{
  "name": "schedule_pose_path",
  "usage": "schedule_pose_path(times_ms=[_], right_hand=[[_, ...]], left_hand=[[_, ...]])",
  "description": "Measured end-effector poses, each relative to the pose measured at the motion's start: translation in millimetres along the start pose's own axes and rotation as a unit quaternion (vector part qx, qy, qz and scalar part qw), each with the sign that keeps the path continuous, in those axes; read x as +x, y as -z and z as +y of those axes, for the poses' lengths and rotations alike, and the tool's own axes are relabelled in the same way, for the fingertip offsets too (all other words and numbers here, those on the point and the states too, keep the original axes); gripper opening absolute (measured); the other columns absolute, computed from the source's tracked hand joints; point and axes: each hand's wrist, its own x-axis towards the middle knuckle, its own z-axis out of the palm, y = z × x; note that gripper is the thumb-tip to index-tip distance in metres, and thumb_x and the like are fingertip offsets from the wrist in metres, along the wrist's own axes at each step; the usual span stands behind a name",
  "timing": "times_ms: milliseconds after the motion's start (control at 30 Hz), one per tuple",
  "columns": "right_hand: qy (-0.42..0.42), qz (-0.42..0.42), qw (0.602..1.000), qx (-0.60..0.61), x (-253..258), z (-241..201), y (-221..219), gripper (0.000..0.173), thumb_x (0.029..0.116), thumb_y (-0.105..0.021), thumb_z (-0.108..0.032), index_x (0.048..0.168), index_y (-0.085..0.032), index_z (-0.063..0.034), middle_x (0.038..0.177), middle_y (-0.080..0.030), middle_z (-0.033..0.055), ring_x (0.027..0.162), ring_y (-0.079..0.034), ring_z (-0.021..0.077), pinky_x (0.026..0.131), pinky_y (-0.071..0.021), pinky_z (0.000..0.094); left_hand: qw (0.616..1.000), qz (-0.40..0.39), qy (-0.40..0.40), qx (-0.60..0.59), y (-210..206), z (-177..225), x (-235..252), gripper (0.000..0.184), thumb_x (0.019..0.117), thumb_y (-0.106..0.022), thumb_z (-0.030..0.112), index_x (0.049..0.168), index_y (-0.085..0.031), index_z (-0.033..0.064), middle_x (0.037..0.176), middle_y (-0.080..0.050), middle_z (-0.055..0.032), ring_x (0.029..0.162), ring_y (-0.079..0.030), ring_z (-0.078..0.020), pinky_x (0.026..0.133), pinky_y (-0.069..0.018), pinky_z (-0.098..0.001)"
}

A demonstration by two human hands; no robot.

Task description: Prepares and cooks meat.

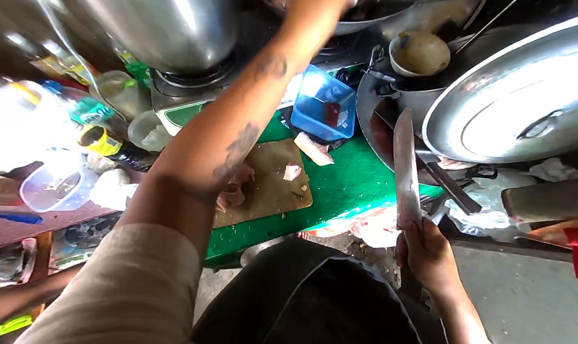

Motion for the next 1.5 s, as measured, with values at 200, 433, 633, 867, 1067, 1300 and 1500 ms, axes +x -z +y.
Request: schedule_pose_path(times_ms=[200, 433, 633, 867, 1067, 1300, 1500], right_hand=[[-0.002, -0.027, 0.999, -0.019, -7.9, 0.4, -8.7, 0.016, 0.1049, -0.045, -0.019, 0.105, -0.055, -0.0058, 0.055, -0.049, -0.0097, 0.039, -0.050, 0.0010, 0.039, -0.0482, 0.0204], [0.050, -0.052, 0.997, -0.028, -29.3, -10.1, -30.7, 0.015, 0.1050, -0.044, -0.016, 0.103, -0.055, -0.0048, 0.055, -0.048, -0.0117, 0.041, -0.049, -0.0029, 0.041, -0.0477, 0.0166], [0.040, -0.034, 0.998, -0.021, -54.1, -1.9, -31.4, 0.016, 0.1052, -0.043, -0.016, 0.104, -0.054, -0.0046, 0.056, -0.050, -0.0119, 0.041, -0.050, -0.0027, 0.041, -0.0489, 0.0172], [0.045, -0.063, 0.997, -0.014, -63.5, -2.9, -49.1, 0.014, 0.1051, -0.044, -0.016, 0.103, -0.054, -0.0052, 0.055, -0.047, -0.0115, 0.040, -0.048, -0.0021, 0.040, -0.0473, 0.0178], [0.056, -0.125, 0.988, -0.067, -62.6, -9.3, -81.4, 0.020, 0.1066, -0.043, -0.016, 0.107, -0.055, -0.0006, 0.058, -0.049, -0.0079, 0.044, -0.049, -0.0011, 0.044, -0.0477, 0.0181], [0.076, -0.140, 0.944, -0.288, -60.3, -8.7, -115.2, 0.031, 0.1101, -0.042, -0.021, 0.111, -0.059, 0.0046, 0.069, -0.056, 0.0095, 0.059, -0.057, 0.0191, 0.059, -0.0508, 0.0375], [0.095, -0.129, 0.938, -0.307, -58.7, -0.3, -134.1, 0.032, 0.1101, -0.040, -0.019, 0.108, -0.060, 0.0070, 0.071, -0.058, 0.0118, 0.062, -0.060, 0.0220, 0.059, -0.0515, 0.0391]], left_hand=[[0.853, -0.410, -0.108, 0.304, -31.4, -90.9, -125.9, 0.038, 0.0825, -0.070, -0.008, 0.119, -0.069, 0.0031, 0.120, -0.067, -0.0174, 0.117, -0.063, -0.0341, 0.103, -0.0496, -0.0506], [0.820, -0.370, -0.089, 0.427, -47.8, -120.9, -130.9, 0.039, 0.0939, -0.067, 0.003, 0.133, -0.062, 0.0027, 0.132, -0.063, -0.0214, 0.129, -0.056, -0.0397, 0.109, -0.0402, -0.0565], [0.944, -0.261, 0.047, 0.198, -22.3, -113.6, -142.0, 0.034, 0.0964, -0.065, 0.013, 0.125, -0.061, -0.0050, 0.119, -0.066, -0.0240, 0.114, -0.064, -0.0366, 0.101, -0.0496, -0.0551], [0.973, -0.136, 0.155, -0.107, 44.1, -85.7, -201.5, 0.030, 0.0988, -0.061, 0.010, 0.126, -0.055, 0.0009, 0.108, -0.064, -0.0106, 0.093, -0.064, -0.0135, 0.083, -0.0552, -0.0326], [0.950, -0.133, -0.048, 0.278, 29.9, -141.4, -286.6, 0.040, 0.0886, -0.077, 0.020, 0.126, -0.067, 0.0098, 0.125, -0.065, -0.0222, 0.111, -0.065, -0.0410, 0.093, -0.0529, -0.0600], [0.948, -0.163, 0.031, 0.272, 30.8, -163.4, -320.4, 0.041, 0.0943, -0.072, 0.023, 0.131, -0.064, 0.0042, 0.134, -0.062, -0.0233, 0.124, -0.060, -0.0411, 0.106, -0.0479, -0.0558], [0.963, -0.159, 0.004, 0.218, 10.1, -132.1, -299.1, 0.043, 0.0943, -0.071, 0.012, 0.135, -0.062, 0.0004, 0.135, -0.061, -0.0246, 0.127, -0.060, -0.0403, 0.108, -0.0464, -0.0530]])
